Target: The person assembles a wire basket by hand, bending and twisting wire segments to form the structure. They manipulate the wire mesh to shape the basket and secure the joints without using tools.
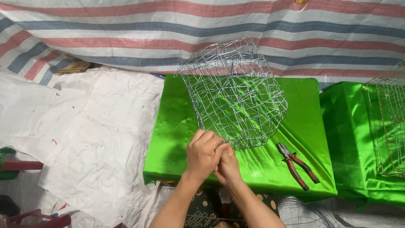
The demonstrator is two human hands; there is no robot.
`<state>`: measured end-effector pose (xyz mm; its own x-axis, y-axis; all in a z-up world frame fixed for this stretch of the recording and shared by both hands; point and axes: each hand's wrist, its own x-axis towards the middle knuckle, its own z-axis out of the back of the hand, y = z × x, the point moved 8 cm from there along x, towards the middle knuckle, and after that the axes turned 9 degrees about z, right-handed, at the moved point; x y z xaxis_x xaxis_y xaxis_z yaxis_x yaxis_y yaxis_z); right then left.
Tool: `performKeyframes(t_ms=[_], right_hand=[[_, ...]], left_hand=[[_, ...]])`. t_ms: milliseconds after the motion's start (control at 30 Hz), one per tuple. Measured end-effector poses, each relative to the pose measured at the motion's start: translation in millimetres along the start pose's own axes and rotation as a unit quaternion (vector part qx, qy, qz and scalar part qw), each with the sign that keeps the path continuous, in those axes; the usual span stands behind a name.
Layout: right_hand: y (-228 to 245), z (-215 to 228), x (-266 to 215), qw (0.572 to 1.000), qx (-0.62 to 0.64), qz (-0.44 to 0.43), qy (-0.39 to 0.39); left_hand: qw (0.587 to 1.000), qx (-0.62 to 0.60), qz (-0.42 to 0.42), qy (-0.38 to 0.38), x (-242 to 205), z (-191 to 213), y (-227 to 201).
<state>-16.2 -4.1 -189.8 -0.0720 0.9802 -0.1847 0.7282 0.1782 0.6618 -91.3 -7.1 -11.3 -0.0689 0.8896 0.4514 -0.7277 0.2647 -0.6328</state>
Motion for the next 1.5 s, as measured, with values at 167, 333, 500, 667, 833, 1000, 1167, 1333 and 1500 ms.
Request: performKeyframes(t_ms=[167,333,500,667,833,1000,1167,1333,1500], right_hand=[[8.7,-6.9,-3.3,1.000,0.007,0.016,-0.006],[-2.8,0.1,3.9,1.000,0.018,0.001,0.012],[-16.1,9.8,7.8,0.992,0.047,-0.020,0.115],[-5.2,-5.3,5.1,0.995,0.034,-0.011,0.096],[23.2,-37.1,-4.6,0.998,0.015,0.012,0.058],[8.1,-19.2,-0.4,0.999,-0.038,0.026,0.020],[3.0,-8.6,7.3,0.997,-0.076,0.020,0.004],[21.5,-17.5,-8.6,0.997,-0.069,-0.021,0.028],[19.4,-3.2,-23.5,0.988,-0.115,-0.042,0.091]], left_hand=[[1.000,0.020,-0.014,-0.009,1.5,2.2,-0.7],[1.000,0.018,-0.005,0.022,5.6,9.0,1.6],[0.987,-0.054,-0.005,0.152,4.5,8.9,4.2],[0.990,-0.036,-0.012,0.133,1.6,-1.9,17.6],[0.998,0.032,-0.044,0.026,-7.7,-16.8,30.8],[0.995,0.075,-0.058,-0.042,-15.3,-26.1,38.5],[0.994,0.081,-0.060,-0.042,-14.9,-25.4,40.2],[0.994,-0.057,0.006,0.088,9.5,10.4,16.8],[0.971,-0.158,0.033,0.175,17.8,26.8,-0.2]])
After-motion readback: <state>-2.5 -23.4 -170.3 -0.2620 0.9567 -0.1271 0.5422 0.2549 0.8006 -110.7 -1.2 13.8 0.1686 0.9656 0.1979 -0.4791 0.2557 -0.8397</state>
